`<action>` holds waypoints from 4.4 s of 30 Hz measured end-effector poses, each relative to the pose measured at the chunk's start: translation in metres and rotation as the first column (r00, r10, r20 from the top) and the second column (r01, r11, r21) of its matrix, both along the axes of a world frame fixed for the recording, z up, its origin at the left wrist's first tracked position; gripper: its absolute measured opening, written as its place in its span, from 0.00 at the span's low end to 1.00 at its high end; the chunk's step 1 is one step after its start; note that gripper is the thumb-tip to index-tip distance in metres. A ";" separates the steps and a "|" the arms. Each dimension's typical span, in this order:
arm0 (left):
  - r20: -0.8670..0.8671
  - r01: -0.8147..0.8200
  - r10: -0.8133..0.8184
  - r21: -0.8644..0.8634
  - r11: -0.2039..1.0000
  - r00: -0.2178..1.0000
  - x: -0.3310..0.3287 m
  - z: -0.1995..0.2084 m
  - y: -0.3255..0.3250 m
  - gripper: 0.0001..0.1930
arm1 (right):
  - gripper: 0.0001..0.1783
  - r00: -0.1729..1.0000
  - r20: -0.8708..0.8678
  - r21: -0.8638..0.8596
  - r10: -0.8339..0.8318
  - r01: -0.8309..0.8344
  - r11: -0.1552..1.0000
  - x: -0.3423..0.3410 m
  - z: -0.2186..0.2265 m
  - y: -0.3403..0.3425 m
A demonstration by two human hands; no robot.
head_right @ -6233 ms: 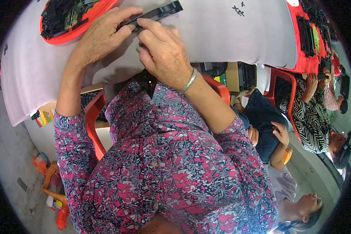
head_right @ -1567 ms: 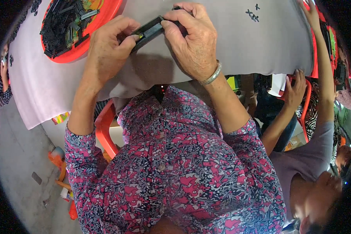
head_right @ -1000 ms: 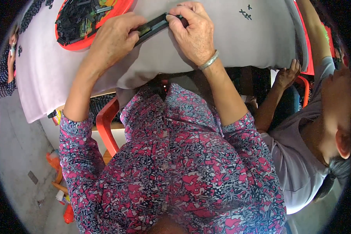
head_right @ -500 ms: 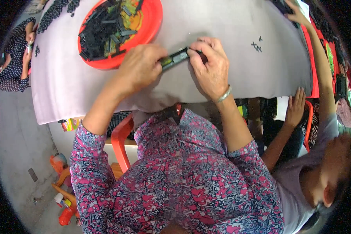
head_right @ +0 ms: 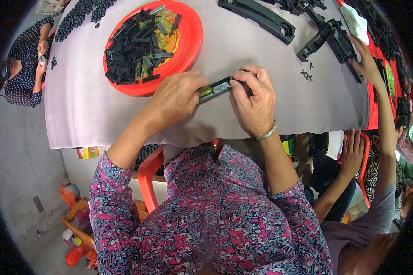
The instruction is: The person assembles levels by inserting green spirit vials and small parts into black plastic housings by hand.
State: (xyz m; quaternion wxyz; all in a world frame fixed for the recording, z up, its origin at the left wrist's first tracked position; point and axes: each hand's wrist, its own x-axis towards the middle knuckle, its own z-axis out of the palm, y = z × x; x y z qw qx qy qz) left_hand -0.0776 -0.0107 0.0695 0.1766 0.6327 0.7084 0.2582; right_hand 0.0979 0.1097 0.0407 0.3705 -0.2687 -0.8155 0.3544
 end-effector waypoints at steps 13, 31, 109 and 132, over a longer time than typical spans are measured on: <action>0.031 -0.044 0.048 -0.100 0.994 0.998 0.001 0.010 0.008 0.09 | 0.07 1.000 0.013 -0.008 -0.011 0.011 1.000 0.002 0.002 -0.001; -0.060 -0.120 0.117 -0.048 0.992 0.991 0.016 0.003 0.010 0.10 | 0.10 0.997 -0.019 -0.085 -0.079 0.077 0.993 0.005 0.014 0.009; 0.999 -0.249 0.028 -0.034 0.968 -0.026 0.005 0.023 -0.010 0.07 | 0.06 0.842 -0.281 -0.550 0.461 -0.535 0.642 -0.017 0.044 -0.003; 0.760 -0.261 0.148 0.029 0.965 0.633 0.018 0.026 0.043 0.07 | 0.05 0.832 -0.276 -0.460 0.482 -0.555 0.693 0.019 0.051 0.004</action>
